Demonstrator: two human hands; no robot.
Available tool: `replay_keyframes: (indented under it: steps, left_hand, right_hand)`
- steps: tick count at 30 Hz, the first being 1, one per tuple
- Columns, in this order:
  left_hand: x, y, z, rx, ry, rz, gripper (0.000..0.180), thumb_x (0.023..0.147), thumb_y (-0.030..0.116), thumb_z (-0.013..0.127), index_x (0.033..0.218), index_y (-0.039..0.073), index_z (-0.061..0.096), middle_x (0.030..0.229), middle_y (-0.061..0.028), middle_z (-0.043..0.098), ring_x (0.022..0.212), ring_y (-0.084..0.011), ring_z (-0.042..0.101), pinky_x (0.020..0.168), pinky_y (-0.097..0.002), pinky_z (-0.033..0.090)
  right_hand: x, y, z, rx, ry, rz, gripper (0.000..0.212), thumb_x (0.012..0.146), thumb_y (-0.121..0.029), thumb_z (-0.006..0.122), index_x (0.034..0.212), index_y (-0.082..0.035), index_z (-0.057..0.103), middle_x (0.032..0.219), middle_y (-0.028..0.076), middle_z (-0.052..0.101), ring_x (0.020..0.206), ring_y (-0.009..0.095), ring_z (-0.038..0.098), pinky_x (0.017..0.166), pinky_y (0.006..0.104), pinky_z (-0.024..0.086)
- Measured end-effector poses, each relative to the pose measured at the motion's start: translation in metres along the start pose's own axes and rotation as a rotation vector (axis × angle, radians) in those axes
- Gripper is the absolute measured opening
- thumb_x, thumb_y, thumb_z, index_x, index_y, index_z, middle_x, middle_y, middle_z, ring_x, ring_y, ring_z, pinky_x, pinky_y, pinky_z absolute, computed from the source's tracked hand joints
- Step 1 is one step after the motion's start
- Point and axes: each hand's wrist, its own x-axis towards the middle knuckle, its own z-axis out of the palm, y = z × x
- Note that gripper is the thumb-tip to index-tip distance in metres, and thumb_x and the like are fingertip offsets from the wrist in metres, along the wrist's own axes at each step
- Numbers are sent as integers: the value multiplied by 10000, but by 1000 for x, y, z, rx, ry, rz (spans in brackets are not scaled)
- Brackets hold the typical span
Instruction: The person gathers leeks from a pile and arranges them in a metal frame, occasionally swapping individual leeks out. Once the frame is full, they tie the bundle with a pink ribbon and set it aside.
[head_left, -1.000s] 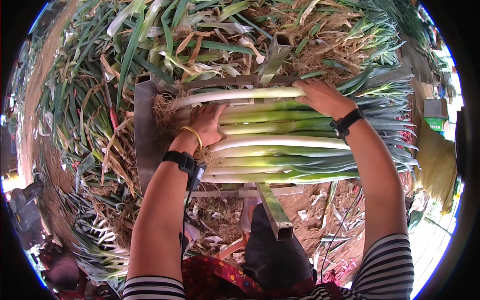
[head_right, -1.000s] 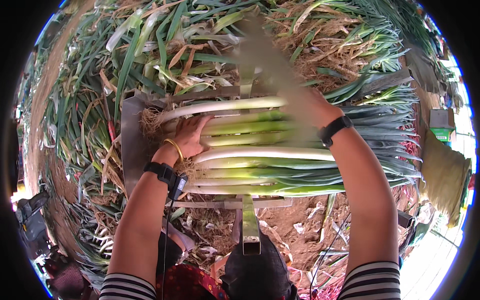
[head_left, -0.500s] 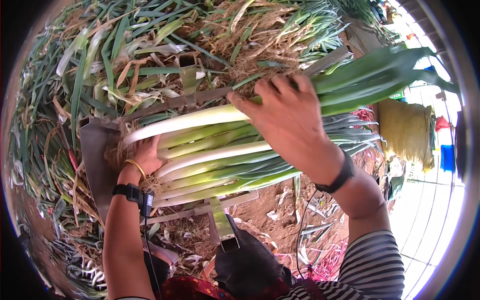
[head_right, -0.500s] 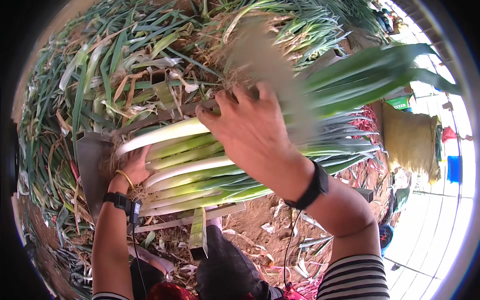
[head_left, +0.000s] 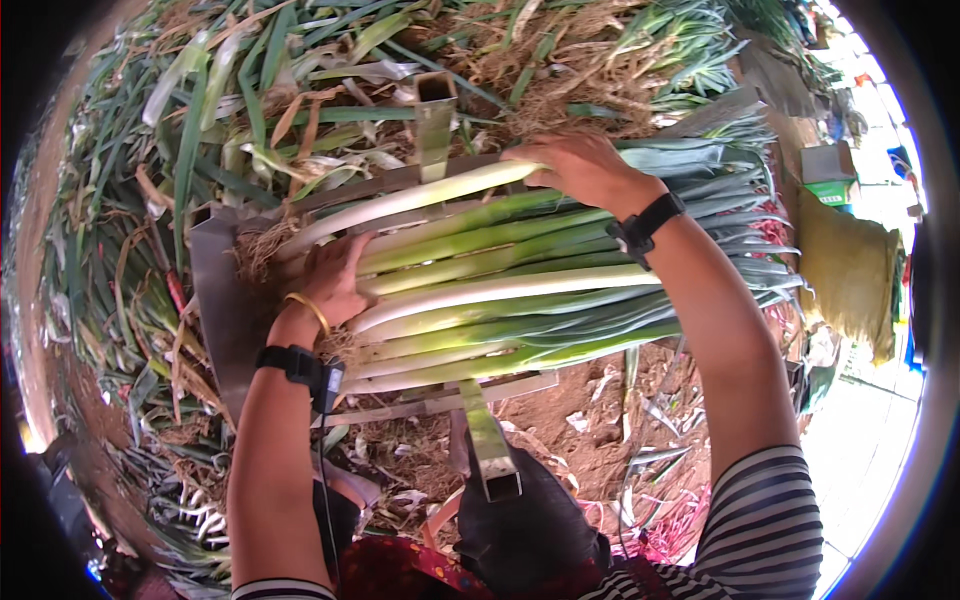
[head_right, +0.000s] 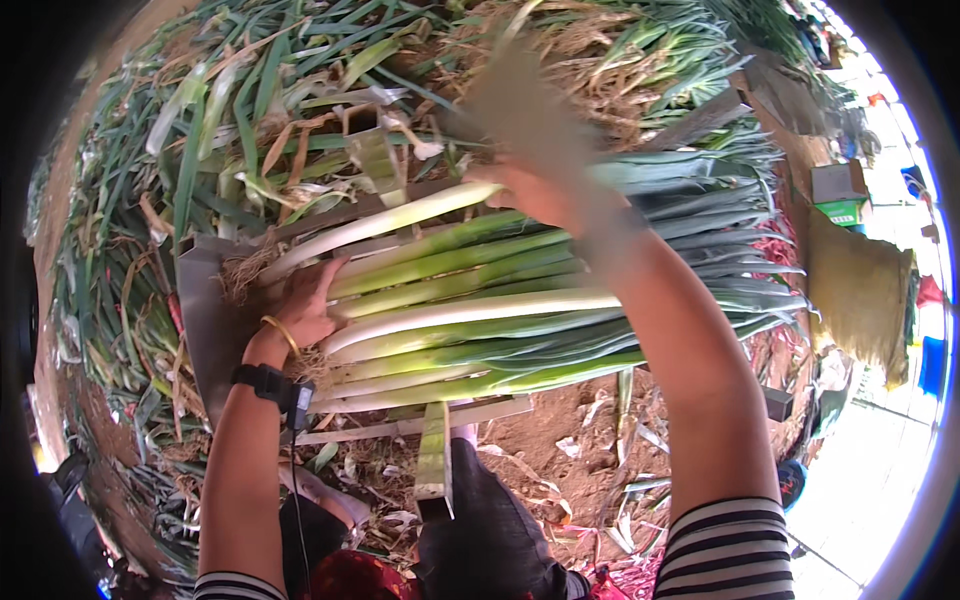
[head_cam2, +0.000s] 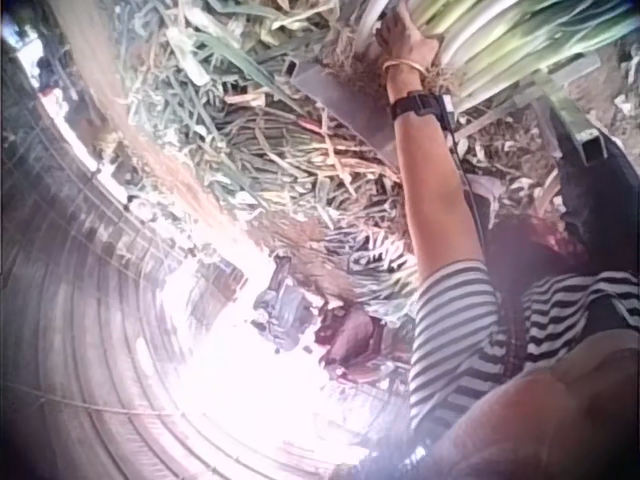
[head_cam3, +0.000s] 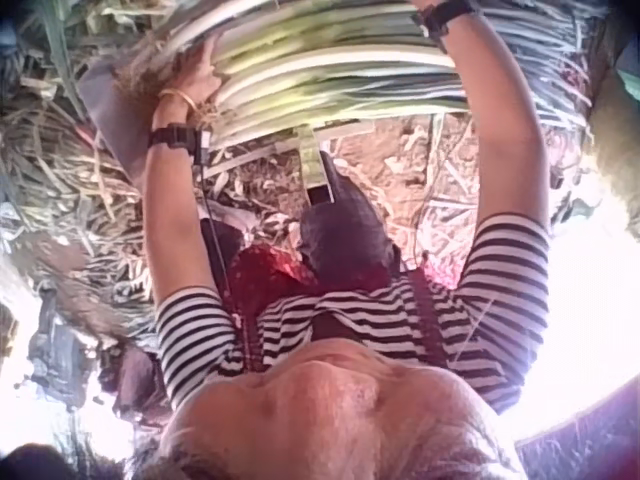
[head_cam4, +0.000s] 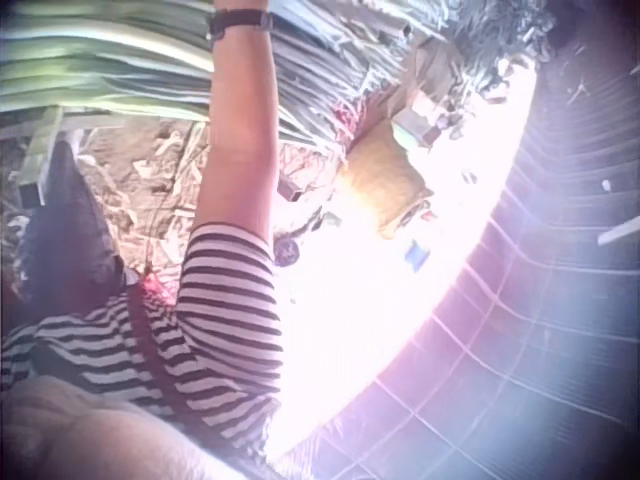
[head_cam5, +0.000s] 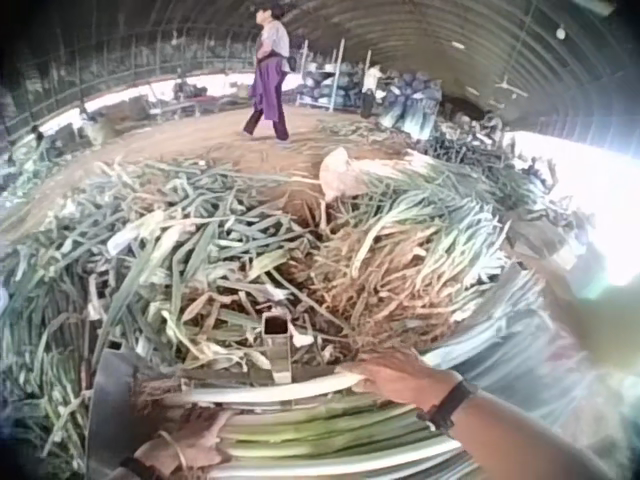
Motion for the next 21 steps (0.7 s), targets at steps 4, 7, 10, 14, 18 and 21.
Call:
replay_keyframes:
  steps: [4,7,10,14,18,21]
  left_hand:
    - [-1,2,0,-23,-32,-50,861,676,196,749,1393,213,272,1379,-129,366,1295,-332,296,1105,-458,145]
    - [0,-6,2,10,6,13,867,676,202,752,1395,221,268,1383,-124,360,1298,-331,293,1106,-461,142]
    - [2,-1,0,6,-26,-7,889,670,232,757,1403,229,252,1387,-125,352,1300,-334,288,1102,-474,152]
    - [-3,0,-1,34,22,3,866,660,258,767,1388,202,300,1365,-145,383,1284,-328,326,1086,-454,219]
    - [3,5,-18,-285,30,-86,676,709,285,746,1295,123,448,1290,-184,462,1205,-330,428,1022,-380,342]
    - [19,4,-20,-185,417,-59,650,746,293,723,1300,122,429,1289,-182,455,1213,-341,412,1030,-405,323]
  right_hand:
    - [-10,-10,6,-144,138,-51,425,838,-234,603,1255,-274,525,1042,61,588,961,267,565,837,423,445]
    - [-7,-17,14,-69,127,47,436,843,-228,599,1267,-285,514,1061,44,579,977,270,549,845,418,438]
    - [1,-8,29,-78,53,-28,418,882,-303,546,1295,-293,481,1101,112,558,1016,294,540,874,415,434]
    - [15,-5,27,120,-378,115,400,952,-423,383,1335,-313,417,1304,152,471,1193,328,452,998,417,365]
    - [11,16,43,170,-268,15,426,959,-457,327,1333,-280,429,1239,149,511,1124,328,490,970,416,381]
    - [13,16,42,253,-328,73,424,958,-452,339,1315,-256,458,1232,147,524,1144,334,481,984,407,371]
